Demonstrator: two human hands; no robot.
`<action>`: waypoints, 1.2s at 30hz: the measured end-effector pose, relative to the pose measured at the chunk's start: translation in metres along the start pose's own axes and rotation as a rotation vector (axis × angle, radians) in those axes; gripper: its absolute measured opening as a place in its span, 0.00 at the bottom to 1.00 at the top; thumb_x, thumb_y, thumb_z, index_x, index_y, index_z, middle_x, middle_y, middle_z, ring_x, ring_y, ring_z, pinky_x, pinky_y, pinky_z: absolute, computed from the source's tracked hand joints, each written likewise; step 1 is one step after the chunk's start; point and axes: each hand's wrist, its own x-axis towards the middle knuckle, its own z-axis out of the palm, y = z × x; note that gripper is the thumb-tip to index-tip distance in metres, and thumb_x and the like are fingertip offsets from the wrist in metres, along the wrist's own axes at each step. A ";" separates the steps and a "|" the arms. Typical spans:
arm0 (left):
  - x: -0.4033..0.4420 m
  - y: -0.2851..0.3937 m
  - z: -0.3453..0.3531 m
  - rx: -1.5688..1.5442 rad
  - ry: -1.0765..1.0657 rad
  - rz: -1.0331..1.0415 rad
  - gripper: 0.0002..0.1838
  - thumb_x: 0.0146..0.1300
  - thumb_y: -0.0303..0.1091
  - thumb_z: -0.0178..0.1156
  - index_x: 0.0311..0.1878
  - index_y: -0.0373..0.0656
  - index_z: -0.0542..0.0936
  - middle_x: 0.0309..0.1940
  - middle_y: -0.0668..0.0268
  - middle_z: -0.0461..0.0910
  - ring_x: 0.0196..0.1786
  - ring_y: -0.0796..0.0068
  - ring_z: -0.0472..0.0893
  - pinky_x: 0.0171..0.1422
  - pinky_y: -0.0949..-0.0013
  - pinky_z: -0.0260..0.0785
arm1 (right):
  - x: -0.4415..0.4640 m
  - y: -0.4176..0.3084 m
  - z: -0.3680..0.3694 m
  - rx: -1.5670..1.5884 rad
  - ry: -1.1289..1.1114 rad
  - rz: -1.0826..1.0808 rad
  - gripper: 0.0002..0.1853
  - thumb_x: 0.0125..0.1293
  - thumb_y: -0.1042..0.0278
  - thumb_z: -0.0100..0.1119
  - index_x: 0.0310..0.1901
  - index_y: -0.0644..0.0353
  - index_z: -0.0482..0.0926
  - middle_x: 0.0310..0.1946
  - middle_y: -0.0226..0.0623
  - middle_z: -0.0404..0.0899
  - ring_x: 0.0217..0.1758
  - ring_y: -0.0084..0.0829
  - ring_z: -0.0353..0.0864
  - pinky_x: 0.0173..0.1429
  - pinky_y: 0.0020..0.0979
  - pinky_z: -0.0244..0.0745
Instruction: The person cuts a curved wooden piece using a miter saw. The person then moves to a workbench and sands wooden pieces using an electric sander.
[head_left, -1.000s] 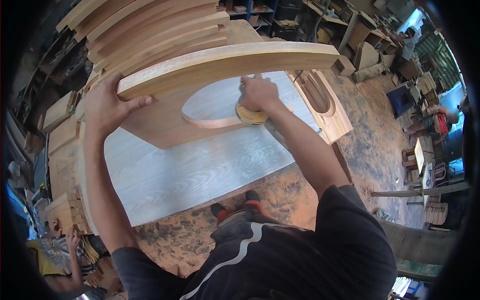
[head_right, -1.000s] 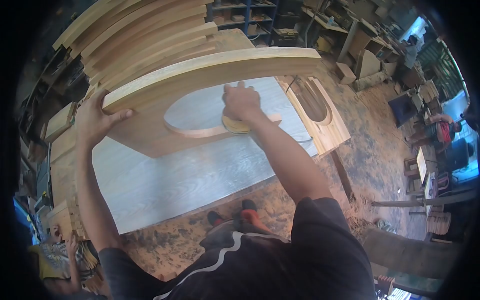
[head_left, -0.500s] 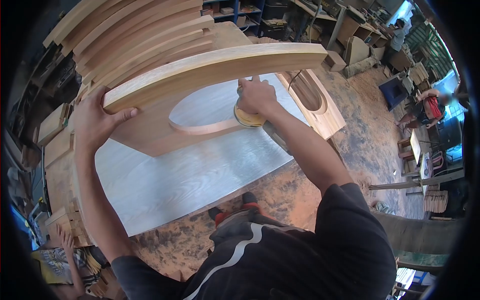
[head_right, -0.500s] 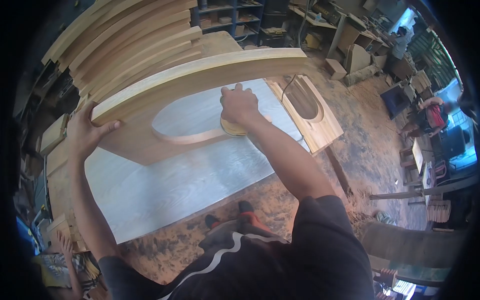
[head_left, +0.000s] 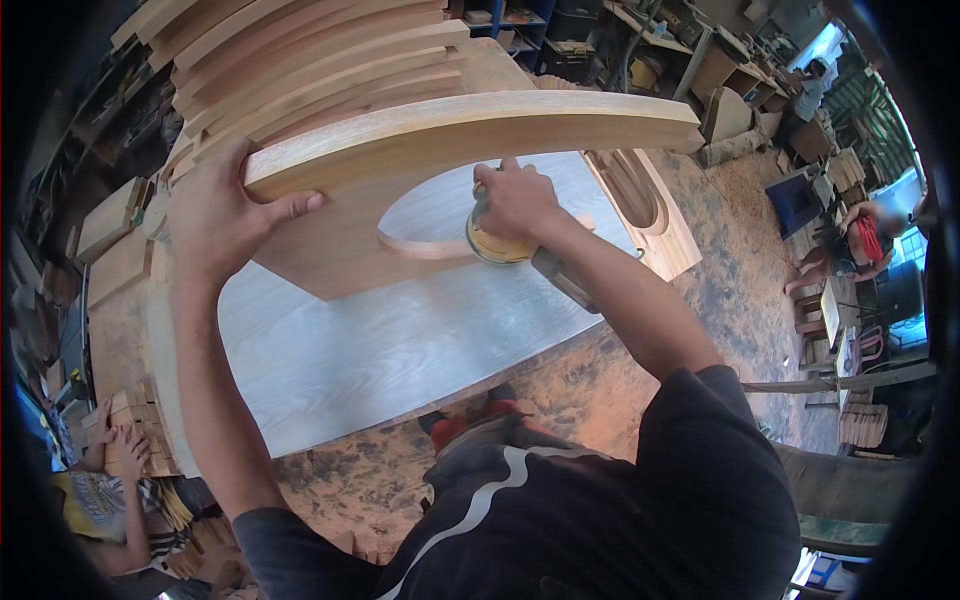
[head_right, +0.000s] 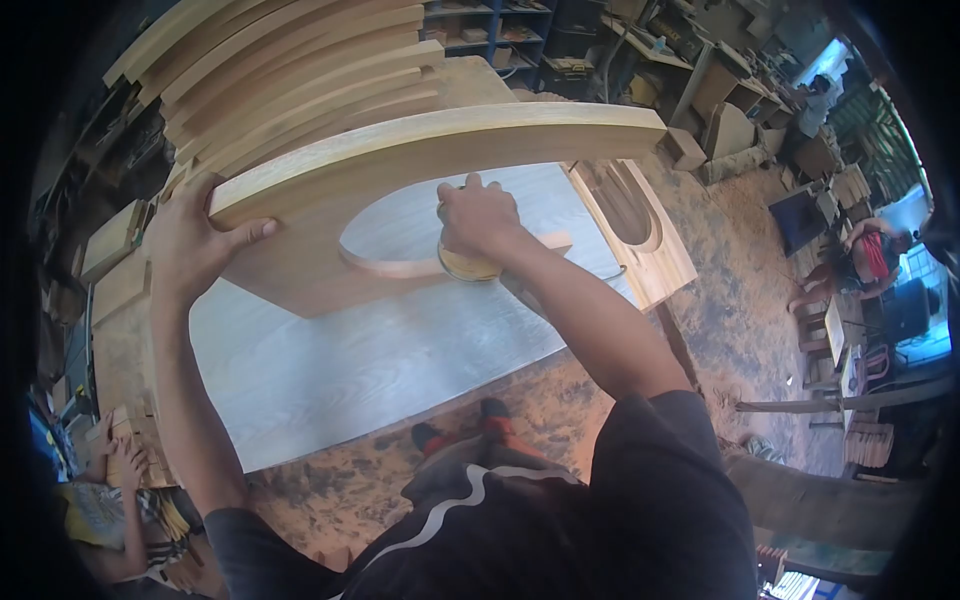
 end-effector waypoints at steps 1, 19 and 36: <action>0.000 0.000 0.000 0.036 0.010 0.015 0.47 0.39 0.72 0.82 0.50 0.37 0.86 0.29 0.56 0.87 0.36 0.56 0.89 0.44 0.55 0.79 | 0.001 -0.011 0.000 -0.008 -0.020 -0.039 0.24 0.67 0.58 0.64 0.64 0.46 0.80 0.61 0.52 0.77 0.60 0.59 0.83 0.60 0.54 0.83; -0.007 0.002 -0.003 0.069 0.020 0.018 0.46 0.40 0.71 0.82 0.50 0.38 0.86 0.28 0.58 0.86 0.37 0.54 0.89 0.44 0.54 0.79 | -0.016 0.003 -0.005 -0.065 -0.077 -0.069 0.25 0.66 0.55 0.66 0.65 0.45 0.79 0.62 0.49 0.77 0.64 0.57 0.82 0.63 0.52 0.83; -0.015 0.008 -0.008 0.025 -0.045 -0.039 0.45 0.43 0.66 0.82 0.57 0.40 0.85 0.45 0.52 0.90 0.49 0.51 0.89 0.54 0.53 0.78 | -0.019 -0.018 -0.004 -0.014 -0.155 -0.183 0.22 0.68 0.58 0.64 0.63 0.47 0.80 0.62 0.49 0.77 0.63 0.56 0.82 0.63 0.51 0.83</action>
